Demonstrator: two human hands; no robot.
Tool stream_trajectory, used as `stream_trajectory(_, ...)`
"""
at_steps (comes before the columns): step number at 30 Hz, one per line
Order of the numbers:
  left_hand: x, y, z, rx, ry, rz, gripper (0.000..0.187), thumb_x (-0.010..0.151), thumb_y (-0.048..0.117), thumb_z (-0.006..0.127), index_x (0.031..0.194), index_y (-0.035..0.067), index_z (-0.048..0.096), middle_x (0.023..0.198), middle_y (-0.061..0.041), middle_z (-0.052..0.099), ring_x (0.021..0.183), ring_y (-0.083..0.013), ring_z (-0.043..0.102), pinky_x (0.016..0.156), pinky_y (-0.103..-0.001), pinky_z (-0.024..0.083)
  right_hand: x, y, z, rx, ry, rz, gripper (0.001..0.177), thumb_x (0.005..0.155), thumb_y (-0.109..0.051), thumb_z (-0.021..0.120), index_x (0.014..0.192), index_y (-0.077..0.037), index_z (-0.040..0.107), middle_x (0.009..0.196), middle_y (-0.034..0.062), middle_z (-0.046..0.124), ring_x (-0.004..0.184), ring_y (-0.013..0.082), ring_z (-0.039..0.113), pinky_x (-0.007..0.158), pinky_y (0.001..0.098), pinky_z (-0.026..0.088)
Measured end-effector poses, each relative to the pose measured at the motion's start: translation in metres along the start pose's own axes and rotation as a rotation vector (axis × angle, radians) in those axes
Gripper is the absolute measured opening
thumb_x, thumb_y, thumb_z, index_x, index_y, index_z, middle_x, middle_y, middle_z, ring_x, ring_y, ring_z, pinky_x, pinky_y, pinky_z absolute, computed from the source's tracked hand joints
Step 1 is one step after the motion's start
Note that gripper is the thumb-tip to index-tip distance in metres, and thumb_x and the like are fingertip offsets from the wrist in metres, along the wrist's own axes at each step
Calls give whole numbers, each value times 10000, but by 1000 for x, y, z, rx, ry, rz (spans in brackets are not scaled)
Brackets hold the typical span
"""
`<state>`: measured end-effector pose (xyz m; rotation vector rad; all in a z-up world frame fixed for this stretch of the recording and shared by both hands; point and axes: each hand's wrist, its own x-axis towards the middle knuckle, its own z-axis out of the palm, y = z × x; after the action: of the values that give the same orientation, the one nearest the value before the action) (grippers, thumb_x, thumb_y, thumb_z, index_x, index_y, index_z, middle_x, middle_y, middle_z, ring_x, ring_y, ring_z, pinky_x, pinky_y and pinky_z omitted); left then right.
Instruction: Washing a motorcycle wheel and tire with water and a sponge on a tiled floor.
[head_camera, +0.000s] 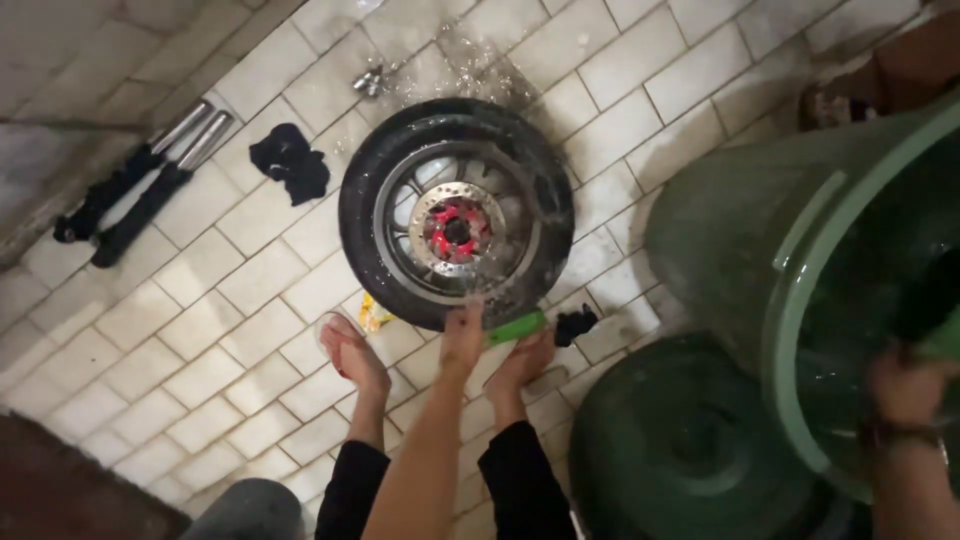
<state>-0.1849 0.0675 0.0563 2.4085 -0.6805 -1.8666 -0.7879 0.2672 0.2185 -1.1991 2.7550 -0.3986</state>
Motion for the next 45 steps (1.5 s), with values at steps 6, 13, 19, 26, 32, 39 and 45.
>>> stream_trajectory(6,-4,-69,-61,469,-33,11,686,900,539,646,1396,74,549,1332,-212,649,1246,-341,606,1052,-415,458,29,34,132,108,-381,287,304,1098,-219,547,1200,56,628,1133,250,699,995,372,678,831,515,545)
stream_trajectory(13,28,-135,-68,410,-30,8,652,1099,591,298,1212,96,706,1412,-221,631,1331,-418,537,1149,-456,376,25,22,137,509,-608,538,300,1083,-317,330,1248,-90,437,819,119,462,654,233,452,577,341,379)
stream_trajectory(19,49,-115,-16,881,-147,674,391,948,299,495,1225,276,769,1461,-182,625,1348,-315,617,1140,-354,472,6,-136,-32,1088,-405,1042,674,1044,-801,443,878,-148,460,677,-80,343,531,71,290,489,231,253)
stream_trajectory(26,-19,-3,51,-71,-229,305,437,937,343,622,1255,58,713,1201,-154,757,1094,-260,681,947,-362,533,-54,-282,-86,1181,-227,811,644,1097,-703,398,854,-107,424,629,-18,333,524,141,332,484,307,300)
stream_trajectory(32,-35,55,86,-759,-279,-205,329,961,362,551,1172,130,648,1074,-96,721,952,-220,684,805,-414,566,-90,-398,-30,1161,-57,609,342,1067,-474,510,1084,-133,511,687,15,444,535,160,400,460,328,333)
stream_trajectory(39,122,-25,154,-261,-122,578,267,1003,282,493,1087,83,651,1038,-84,673,934,-227,631,807,-317,507,-144,-381,82,1656,-259,798,240,1004,-352,600,1021,-115,567,606,39,551,490,148,540,428,261,447)
stream_trajectory(45,100,-9,96,474,384,1029,187,807,308,648,837,169,770,979,-100,762,904,-331,725,817,-446,569,-146,-458,73,1186,-73,419,115,1013,-73,682,965,-34,585,764,-4,588,603,80,511,533,246,431)
